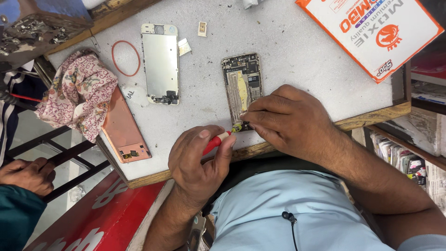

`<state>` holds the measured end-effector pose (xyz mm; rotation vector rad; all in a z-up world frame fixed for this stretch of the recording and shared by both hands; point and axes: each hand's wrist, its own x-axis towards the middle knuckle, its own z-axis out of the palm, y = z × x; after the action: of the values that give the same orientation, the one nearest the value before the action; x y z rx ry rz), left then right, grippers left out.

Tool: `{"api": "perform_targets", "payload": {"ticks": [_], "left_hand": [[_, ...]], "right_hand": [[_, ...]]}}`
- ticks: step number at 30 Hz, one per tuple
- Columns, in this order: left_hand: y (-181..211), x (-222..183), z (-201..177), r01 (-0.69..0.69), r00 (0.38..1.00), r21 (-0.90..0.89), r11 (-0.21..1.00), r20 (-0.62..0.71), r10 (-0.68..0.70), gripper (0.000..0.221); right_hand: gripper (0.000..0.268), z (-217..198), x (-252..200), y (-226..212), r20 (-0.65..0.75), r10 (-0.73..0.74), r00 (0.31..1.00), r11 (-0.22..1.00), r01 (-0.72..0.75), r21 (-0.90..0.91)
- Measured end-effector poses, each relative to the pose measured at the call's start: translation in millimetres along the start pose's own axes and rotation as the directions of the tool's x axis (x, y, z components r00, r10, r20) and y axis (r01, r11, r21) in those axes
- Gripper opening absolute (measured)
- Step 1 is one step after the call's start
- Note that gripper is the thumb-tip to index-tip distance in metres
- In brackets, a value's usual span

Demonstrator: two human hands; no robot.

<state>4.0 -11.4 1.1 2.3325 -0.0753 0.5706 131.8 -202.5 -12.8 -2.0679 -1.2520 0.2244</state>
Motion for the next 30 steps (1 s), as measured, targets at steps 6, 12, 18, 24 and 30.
{"api": "perform_targets", "payload": {"ticks": [6,12,18,24,30], "left_hand": [[0,2,0,-0.035,0.999,-0.029,0.999,-0.004,0.034,0.063],[0,-2,-6,0.088,0.993,-0.07,0.994,-0.073,-0.093,0.069],[6,-10,-7,0.118,0.992,-0.136,0.984,-0.028,-0.123,0.072],[10,-12,5,0.049,0.999,-0.226,0.973,0.02,-0.045,0.074],[8,-9,19,-0.02,0.999,-0.056,0.998,0.027,0.021,0.07]], "right_hand": [[0.021,2,3,-5,-0.029,0.057,0.998,0.998,-0.057,-0.02],[0.024,6,6,-11,-0.056,0.112,0.992,0.992,-0.114,-0.045],[0.034,-7,-4,-7,-0.047,0.136,0.99,0.988,-0.132,0.086],[0.035,-16,-20,-5,-0.062,0.108,0.992,0.994,-0.11,-0.024],[0.032,-14,-22,-2,-0.06,0.11,0.992,0.993,-0.112,-0.026]]}}
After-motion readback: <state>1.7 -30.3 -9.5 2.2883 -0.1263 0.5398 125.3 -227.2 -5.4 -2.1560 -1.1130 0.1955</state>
